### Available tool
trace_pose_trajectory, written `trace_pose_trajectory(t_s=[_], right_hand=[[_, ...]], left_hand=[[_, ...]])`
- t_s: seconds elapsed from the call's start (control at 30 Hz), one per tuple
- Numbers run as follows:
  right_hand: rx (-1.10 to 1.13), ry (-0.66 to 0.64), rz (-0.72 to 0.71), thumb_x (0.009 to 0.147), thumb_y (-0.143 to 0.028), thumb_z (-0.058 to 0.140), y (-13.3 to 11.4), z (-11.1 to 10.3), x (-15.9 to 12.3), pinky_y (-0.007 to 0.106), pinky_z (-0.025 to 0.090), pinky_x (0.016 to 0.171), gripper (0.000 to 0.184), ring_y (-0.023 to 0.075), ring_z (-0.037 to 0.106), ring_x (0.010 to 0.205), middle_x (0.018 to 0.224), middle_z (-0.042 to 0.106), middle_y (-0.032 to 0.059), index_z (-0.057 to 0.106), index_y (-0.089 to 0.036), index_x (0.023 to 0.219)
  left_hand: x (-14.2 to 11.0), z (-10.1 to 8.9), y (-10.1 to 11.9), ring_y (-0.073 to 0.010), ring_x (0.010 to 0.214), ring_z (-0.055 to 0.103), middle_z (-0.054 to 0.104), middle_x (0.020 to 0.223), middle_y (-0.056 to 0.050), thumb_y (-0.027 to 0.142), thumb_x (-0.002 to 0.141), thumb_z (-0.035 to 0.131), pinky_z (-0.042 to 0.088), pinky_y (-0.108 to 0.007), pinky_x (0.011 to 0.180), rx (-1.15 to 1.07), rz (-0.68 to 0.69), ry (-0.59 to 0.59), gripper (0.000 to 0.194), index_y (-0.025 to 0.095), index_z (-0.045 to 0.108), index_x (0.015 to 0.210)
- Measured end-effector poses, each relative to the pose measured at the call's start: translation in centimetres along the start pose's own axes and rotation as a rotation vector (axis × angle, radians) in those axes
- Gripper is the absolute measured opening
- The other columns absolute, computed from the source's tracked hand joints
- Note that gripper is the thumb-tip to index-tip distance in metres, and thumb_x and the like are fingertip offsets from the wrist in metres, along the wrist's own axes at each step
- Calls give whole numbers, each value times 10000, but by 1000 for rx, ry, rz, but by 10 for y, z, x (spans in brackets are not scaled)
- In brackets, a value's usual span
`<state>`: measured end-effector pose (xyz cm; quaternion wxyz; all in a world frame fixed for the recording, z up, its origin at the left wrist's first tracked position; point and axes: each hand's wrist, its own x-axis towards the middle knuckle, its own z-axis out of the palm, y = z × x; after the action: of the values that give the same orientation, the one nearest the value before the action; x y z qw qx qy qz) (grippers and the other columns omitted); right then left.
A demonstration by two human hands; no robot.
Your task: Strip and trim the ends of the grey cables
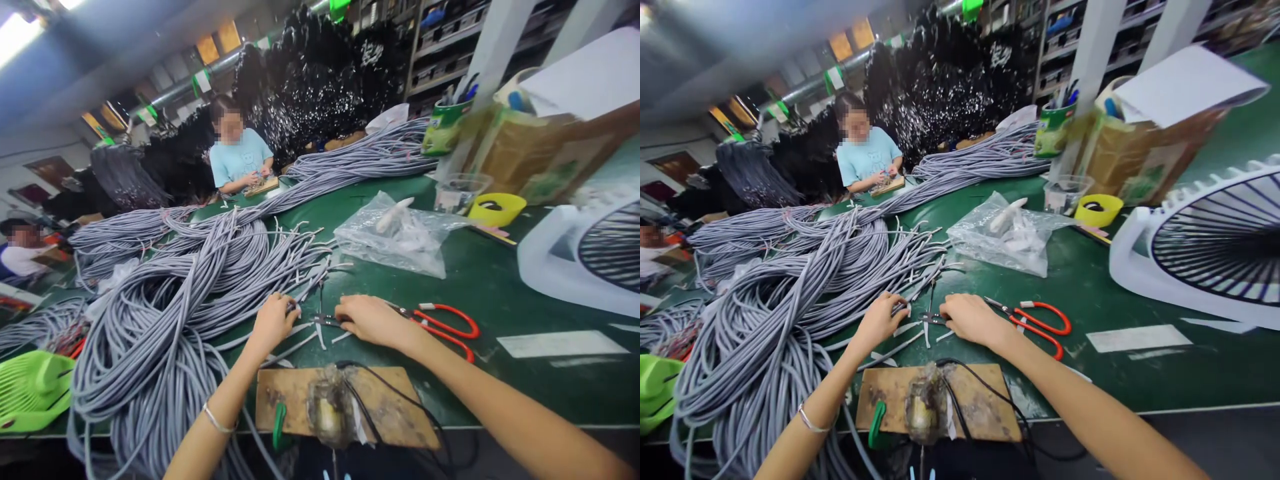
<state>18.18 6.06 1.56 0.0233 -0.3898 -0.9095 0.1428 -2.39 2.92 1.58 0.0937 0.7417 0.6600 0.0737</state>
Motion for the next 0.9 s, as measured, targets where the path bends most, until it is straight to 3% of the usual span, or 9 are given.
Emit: trace_pose_trajectory(t_s=[0.2,0.37,0.47,0.57,0.63,0.73,0.9], right_hand=[[10,29,41,814,-184,522,8,6,3,249,365,575,159,200,632,743,810,663,62,680,-200,819],[12,104,57,869,-112,406,18,16,29,249,346,618,317,163,579,793,914,610,68,603,-222,1091],[17,133,21,859,-162,466,24,19,40,264,338,666,242,179,529,864,952,570,76,621,-223,1035],[24,157,-37,837,-186,511,28,20,44,284,319,703,129,199,488,904,947,554,70,638,-206,841],[32,172,-71,815,-148,523,27,21,43,288,308,709,112,194,481,884,914,557,60,615,-194,770],[52,216,-58,756,-45,514,25,24,41,290,307,704,135,193,488,840,851,564,70,575,-163,736],[140,326,93,758,18,381,11,24,33,263,348,623,230,156,513,658,739,572,56,537,-133,834]], left_hand=[[20,19,0,-217,844,564,588,852,-90,107,819,454,424,-324,768,85,-98,15,129,133,559,888],[8,11,5,-210,879,555,567,918,-102,117,845,407,419,-313,774,70,-93,33,186,128,560,949],[-6,0,4,-190,827,567,584,863,-47,235,774,575,424,-285,747,-37,11,-155,113,175,605,865],[-20,-1,1,-194,793,569,600,801,-32,212,692,648,423,-284,716,-103,41,-310,89,177,621,769],[-27,3,-1,-197,812,562,602,796,-40,142,692,611,417,-290,731,-126,36,-265,44,170,602,725],[-33,9,-5,-182,777,557,599,773,-36,118,716,533,418,-290,717,-234,21,-96,58,174,547,718],[-29,-1,-14,-96,447,468,527,554,42,258,828,403,358,-200,472,-660,-128,135,100,194,428,755]])
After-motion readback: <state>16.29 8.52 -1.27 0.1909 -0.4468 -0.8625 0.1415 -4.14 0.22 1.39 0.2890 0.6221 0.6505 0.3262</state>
